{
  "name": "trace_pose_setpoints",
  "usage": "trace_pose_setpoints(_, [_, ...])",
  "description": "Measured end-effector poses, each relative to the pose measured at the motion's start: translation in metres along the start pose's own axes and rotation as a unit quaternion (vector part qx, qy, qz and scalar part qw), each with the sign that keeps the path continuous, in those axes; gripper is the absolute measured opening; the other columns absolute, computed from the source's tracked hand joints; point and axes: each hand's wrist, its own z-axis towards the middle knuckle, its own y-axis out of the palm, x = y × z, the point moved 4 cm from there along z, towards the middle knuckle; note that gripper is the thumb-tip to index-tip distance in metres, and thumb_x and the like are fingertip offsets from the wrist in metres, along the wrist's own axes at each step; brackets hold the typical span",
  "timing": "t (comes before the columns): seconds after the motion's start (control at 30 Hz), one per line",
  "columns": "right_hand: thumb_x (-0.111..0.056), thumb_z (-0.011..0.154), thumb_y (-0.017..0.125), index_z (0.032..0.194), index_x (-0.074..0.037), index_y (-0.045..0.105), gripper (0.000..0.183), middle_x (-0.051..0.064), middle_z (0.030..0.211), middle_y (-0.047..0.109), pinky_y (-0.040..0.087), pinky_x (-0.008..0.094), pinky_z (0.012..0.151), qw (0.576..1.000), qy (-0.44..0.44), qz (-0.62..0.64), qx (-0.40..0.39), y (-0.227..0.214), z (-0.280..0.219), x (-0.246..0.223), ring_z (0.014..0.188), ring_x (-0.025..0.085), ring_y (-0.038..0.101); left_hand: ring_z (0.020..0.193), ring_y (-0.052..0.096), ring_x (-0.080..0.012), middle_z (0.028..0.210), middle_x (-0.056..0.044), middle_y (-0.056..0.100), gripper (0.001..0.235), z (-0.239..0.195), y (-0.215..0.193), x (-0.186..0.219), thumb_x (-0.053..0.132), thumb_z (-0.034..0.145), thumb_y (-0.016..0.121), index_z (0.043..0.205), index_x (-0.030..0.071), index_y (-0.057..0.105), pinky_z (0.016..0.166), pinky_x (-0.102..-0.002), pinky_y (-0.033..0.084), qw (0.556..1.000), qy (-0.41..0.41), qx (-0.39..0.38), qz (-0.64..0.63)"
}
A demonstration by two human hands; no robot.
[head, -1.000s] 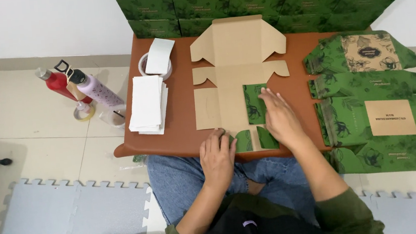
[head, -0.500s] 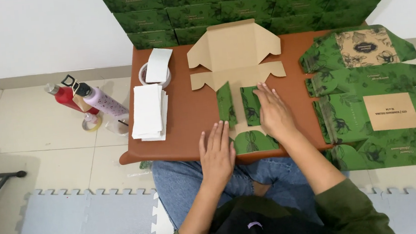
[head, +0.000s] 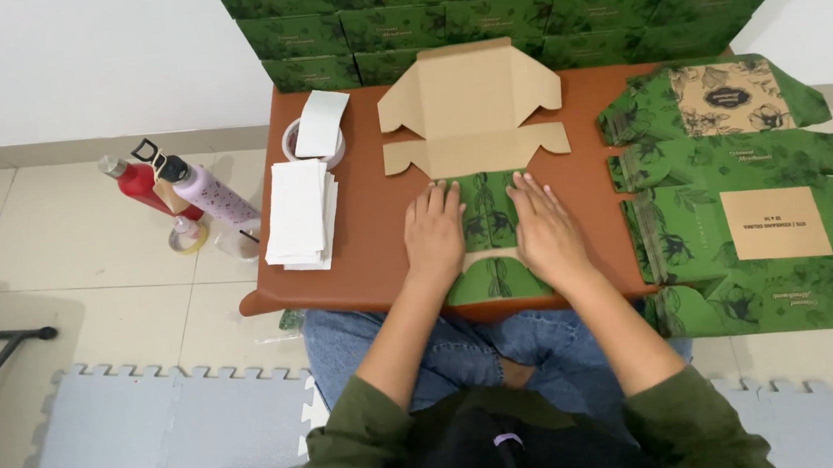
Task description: The person assembles flat cardboard boxes by folding the sides and tucking the flaps to form a rectangular container. They place a stack of white paper sheets inside the box, close the lid, and then stack the finished box with others. The process is repeated with another box.
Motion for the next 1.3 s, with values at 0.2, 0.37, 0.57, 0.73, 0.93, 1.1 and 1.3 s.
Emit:
trace_pose_setpoints(0.2, [-0.002, 0.086, 0.051, 0.138, -0.003, 0.053, 0.053, 0.021, 0.15, 0.05, 0.033, 0.049, 0.117, 1.0, 0.009, -0.002, 0.016, -0.021, -0.049, -0.029, 0.143, 0.035, 0.043, 0.138, 0.045, -0.0395, 0.141, -0.024, 0.049, 0.037, -0.049, -0.052, 0.03, 0.021, 0.103, 0.049, 0.138, 0.014, 0.058, 0.112, -0.05, 0.032, 0.998, -0.049, 0.021, -0.038])
trace_pose_setpoints(0.37, [-0.018, 0.088, 0.055, 0.136, -0.02, 0.054, 0.049, 0.009, 0.146, 0.048, 0.04, 0.049, 0.106, 0.996, 0.072, -0.05, 0.023, -0.012, -0.062, -0.011, 0.137, 0.031, 0.045, 0.142, 0.04, -0.0415, 0.143, -0.028, 0.047, 0.037, -0.054, -0.062, 0.032, 0.02, 0.098, 0.053, 0.134, 0.015, 0.058, 0.114, -0.054, 0.028, 0.997, -0.049, 0.014, -0.049])
trace_pose_setpoints(0.57, [-0.017, 0.095, 0.05, 0.129, -0.017, 0.053, 0.034, 0.026, 0.153, 0.041, 0.022, 0.059, 0.117, 0.994, 0.101, 0.017, 0.023, -0.023, -0.045, -0.019, 0.148, 0.042, 0.032, 0.143, 0.04, -0.0446, 0.144, -0.035, 0.044, 0.036, -0.05, -0.06, 0.033, 0.012, 0.094, 0.057, 0.129, 0.008, 0.057, 0.116, -0.057, 0.024, 0.996, -0.038, 0.013, -0.082])
trace_pose_setpoints(0.73, [-0.013, 0.097, 0.048, 0.129, -0.012, 0.052, 0.032, 0.028, 0.154, 0.04, 0.023, 0.057, 0.119, 0.996, 0.081, 0.045, 0.018, -0.031, -0.042, -0.025, 0.148, 0.042, 0.032, 0.141, 0.046, -0.0374, 0.143, -0.03, 0.048, 0.034, -0.047, -0.055, 0.03, 0.009, 0.094, 0.054, 0.128, 0.005, 0.054, 0.119, -0.056, 0.021, 0.994, -0.02, -0.001, -0.109])
trace_pose_setpoints(0.93, [-0.001, 0.085, 0.054, 0.119, -0.004, 0.057, 0.034, 0.027, 0.137, 0.059, 0.04, 0.049, 0.112, 0.999, 0.03, 0.014, 0.016, -0.019, -0.02, -0.011, 0.134, 0.038, 0.053, 0.124, 0.055, -0.0283, 0.124, -0.018, 0.057, 0.028, -0.021, -0.022, 0.004, 0.015, 0.097, 0.043, 0.122, 0.006, 0.054, 0.112, -0.045, 0.035, 1.0, -0.001, -0.01, -0.029])
trace_pose_setpoints(1.1, [-0.014, 0.094, 0.058, 0.114, -0.015, 0.057, 0.02, 0.006, 0.092, 0.062, 0.051, 0.038, 0.083, 0.991, 0.005, -0.063, 0.117, 0.01, 0.032, 0.035, 0.093, 0.027, 0.062, 0.097, 0.05, -0.0234, 0.102, -0.005, 0.054, 0.019, 0.03, 0.02, -0.013, 0.018, 0.098, 0.047, 0.116, 0.011, 0.053, 0.08, -0.038, 0.037, 0.998, -0.059, -0.021, 0.029])
trace_pose_setpoints(1.3, [-0.03, 0.093, 0.067, 0.126, -0.015, 0.058, 0.038, 0.01, 0.109, 0.059, 0.044, 0.044, 0.078, 0.976, 0.103, -0.13, 0.141, 0.01, 0.029, 0.022, 0.102, 0.03, 0.056, 0.095, 0.058, -0.0259, 0.104, -0.011, 0.058, 0.05, 0.023, -0.016, 0.008, 0.03, 0.089, 0.072, 0.129, 0.004, 0.056, 0.085, -0.037, 0.042, 0.987, -0.092, 0.064, 0.117])
